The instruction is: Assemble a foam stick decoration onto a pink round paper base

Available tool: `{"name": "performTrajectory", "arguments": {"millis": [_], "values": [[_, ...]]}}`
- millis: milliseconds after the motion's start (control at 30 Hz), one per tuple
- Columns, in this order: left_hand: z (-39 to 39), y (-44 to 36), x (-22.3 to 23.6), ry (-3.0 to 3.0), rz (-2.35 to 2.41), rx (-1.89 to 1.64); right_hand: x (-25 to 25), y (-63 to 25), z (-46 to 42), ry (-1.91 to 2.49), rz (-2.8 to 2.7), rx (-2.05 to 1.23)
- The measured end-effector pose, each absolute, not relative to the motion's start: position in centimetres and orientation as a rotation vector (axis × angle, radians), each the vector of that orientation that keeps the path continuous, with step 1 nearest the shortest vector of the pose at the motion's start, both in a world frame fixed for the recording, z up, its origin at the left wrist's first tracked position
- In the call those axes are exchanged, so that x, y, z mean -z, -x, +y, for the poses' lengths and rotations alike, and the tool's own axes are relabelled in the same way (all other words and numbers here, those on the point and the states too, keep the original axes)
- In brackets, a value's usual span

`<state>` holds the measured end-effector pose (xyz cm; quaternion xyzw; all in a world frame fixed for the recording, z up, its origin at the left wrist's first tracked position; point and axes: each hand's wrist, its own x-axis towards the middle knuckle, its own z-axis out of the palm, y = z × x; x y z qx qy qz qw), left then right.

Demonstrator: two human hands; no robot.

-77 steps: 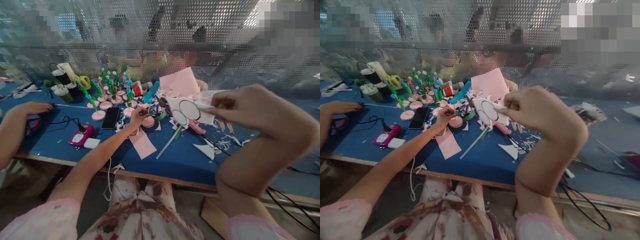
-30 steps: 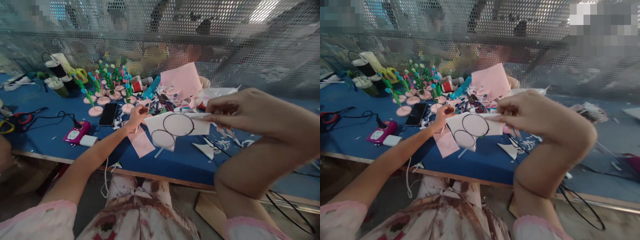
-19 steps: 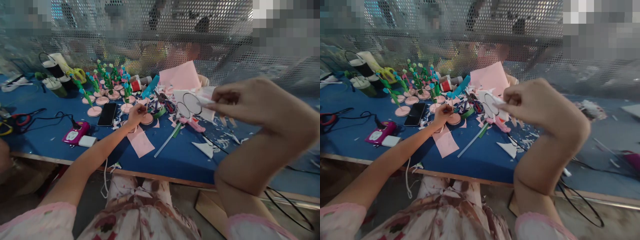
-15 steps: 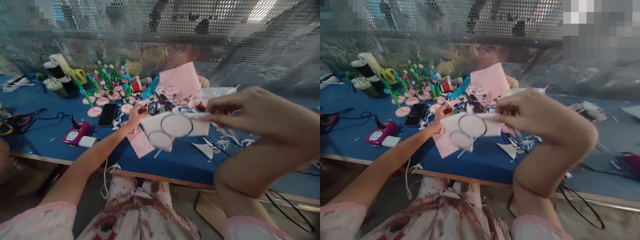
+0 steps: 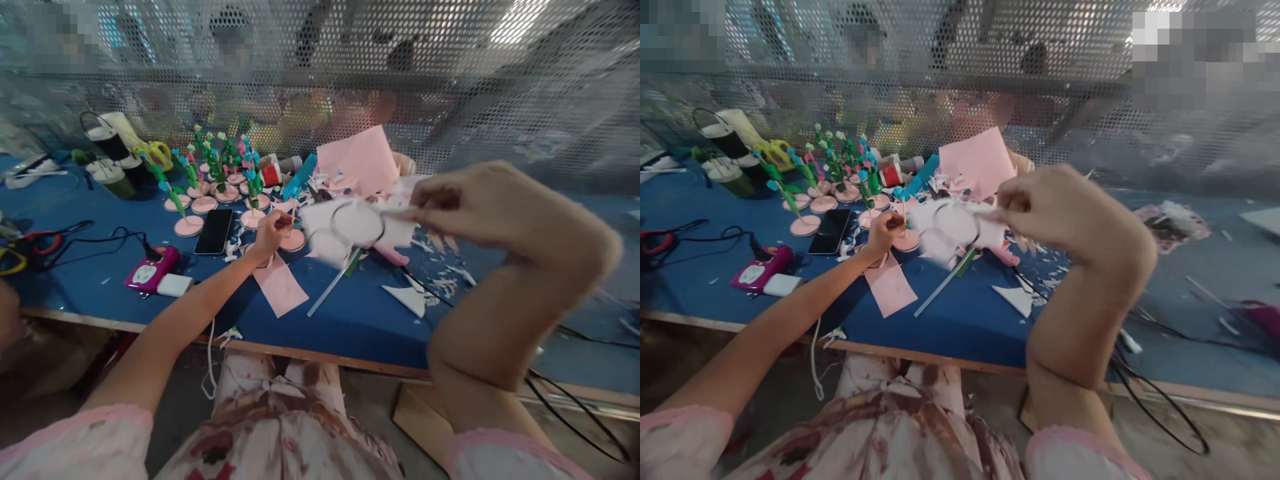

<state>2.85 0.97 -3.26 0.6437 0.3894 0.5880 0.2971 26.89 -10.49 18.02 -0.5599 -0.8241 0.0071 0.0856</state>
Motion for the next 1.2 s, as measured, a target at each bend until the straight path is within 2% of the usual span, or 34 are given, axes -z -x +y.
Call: {"name": "performTrajectory", "arguments": {"millis": [67, 167, 267, 400, 500, 633, 733, 867, 967, 1100, 1200], "values": [[1.0, -2.8, 3.3, -1.714, 1.041, -1.562, -18.0, -26.8, -10.5, 1.696, -2.412, 0.048], [1.0, -2.8, 3.2, -1.749, 1.032, -1.550, -18.0, -26.7, -10.5, 1.641, -2.533, -0.071], [0.9, -2.8, 3.2, -1.730, 1.044, -1.552, -17.9, -26.7, -10.3, 1.821, -2.286, 0.129], [0.9, -2.8, 3.2, -1.774, 1.041, -1.552, -18.0, -26.6, -10.3, 1.561, -2.556, -0.100], [0.9, -2.8, 3.1, -1.763, 1.035, -1.557, -18.1, -26.7, -10.2, 1.685, -2.408, -0.016], [0.7, -2.8, 2.9, -1.784, 1.054, -1.566, -18.1, -26.7, -10.0, 1.692, -2.452, -0.122], [0.6, -2.9, 2.8, -1.768, 1.062, -1.538, -18.1, -26.5, -10.0, 1.867, -2.191, 0.012], [0.7, -2.9, 2.9, -1.768, 1.104, -1.556, -18.4, -26.1, -10.3, 1.801, -2.263, -0.207], [0.8, -3.0, 3.0, -1.736, 1.094, -1.538, -18.7, -26.1, -10.8, 1.897, -2.087, 0.006], [1.0, -2.9, 3.2, -1.773, 1.068, -1.554, -18.9, -26.6, -11.5, 1.825, -2.213, -0.159], [1.1, -2.7, 3.3, -1.798, 1.064, -1.563, -18.8, -27.3, -11.7, 1.864, -2.108, -0.033]]}}
